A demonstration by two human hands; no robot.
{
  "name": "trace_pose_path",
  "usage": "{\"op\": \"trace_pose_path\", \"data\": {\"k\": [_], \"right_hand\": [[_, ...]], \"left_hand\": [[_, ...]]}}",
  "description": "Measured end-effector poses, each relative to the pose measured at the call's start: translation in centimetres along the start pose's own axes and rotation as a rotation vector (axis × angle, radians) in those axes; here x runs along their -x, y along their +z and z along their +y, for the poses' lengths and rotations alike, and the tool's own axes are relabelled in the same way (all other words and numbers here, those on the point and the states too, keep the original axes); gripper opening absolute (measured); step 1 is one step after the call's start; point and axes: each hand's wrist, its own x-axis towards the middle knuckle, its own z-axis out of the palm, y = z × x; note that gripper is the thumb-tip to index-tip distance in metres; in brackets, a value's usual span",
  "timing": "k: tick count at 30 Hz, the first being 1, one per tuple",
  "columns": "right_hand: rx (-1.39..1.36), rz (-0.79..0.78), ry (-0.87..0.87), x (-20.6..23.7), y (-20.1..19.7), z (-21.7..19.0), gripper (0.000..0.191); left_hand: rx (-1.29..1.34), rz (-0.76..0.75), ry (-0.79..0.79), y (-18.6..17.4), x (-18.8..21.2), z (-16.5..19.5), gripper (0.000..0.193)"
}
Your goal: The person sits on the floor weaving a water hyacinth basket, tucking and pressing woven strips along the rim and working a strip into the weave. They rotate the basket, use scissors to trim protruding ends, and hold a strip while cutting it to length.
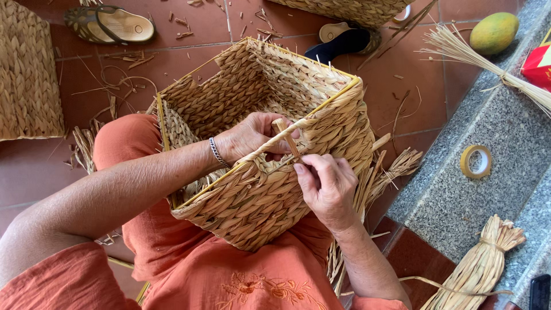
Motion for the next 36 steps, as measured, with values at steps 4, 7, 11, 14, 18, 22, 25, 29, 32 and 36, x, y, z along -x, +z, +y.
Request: {"op": "trace_pose_path", "data": {"k": [4, 7, 11, 14, 18, 22, 25, 29, 32, 36], "right_hand": [[0.071, -0.042, -0.116, -2.0, -1.6, -2.2, 0.018], [0.053, -0.060, -0.098, -2.9, -1.7, -2.3, 0.015], [-0.031, -0.010, -0.130, -2.5, -0.4, -0.7, 0.016], [-0.358, 0.017, -0.016, -0.5, 0.5, 1.0, 0.013], [-0.727, -0.005, 0.332, 4.0, 0.0, 1.8, 0.015], [-1.014, -0.038, 0.239, 6.2, -2.4, 0.5, 0.015], [-1.193, -0.124, 0.224, 5.9, -4.9, -1.9, 0.010], [-1.158, -0.291, 0.110, 4.0, -6.6, -4.3, 0.010], [-1.176, -0.346, 0.009, 2.5, -5.8, -4.6, 0.009], [-0.795, -0.155, 0.022, 0.2, -4.2, -2.8, 0.004]], "left_hand": [[-0.020, 0.008, -0.032, 0.7, 0.1, 0.7, 0.020], [-0.015, -0.008, -0.039, 0.7, 0.1, 1.3, 0.020], [-0.046, 0.014, -0.053, 0.8, 0.8, 2.0, 0.023], [-0.035, 0.026, -0.051, 0.4, 1.7, 2.9, 0.023], [-0.296, -0.003, 0.056, 0.3, 3.3, 4.6, 0.029], [-0.805, 0.264, 0.468, 2.2, 6.5, 7.5, 0.025], [-1.273, 0.272, 0.723, 6.5, 10.6, 8.5, 0.035], [-1.633, 0.198, 0.867, 11.8, 11.4, 7.3, 0.045], [-1.774, 0.090, 0.938, 11.6, 11.1, 6.4, 0.044], [-1.769, -0.072, 1.026, 10.8, 10.9, 4.6, 0.047]]}}
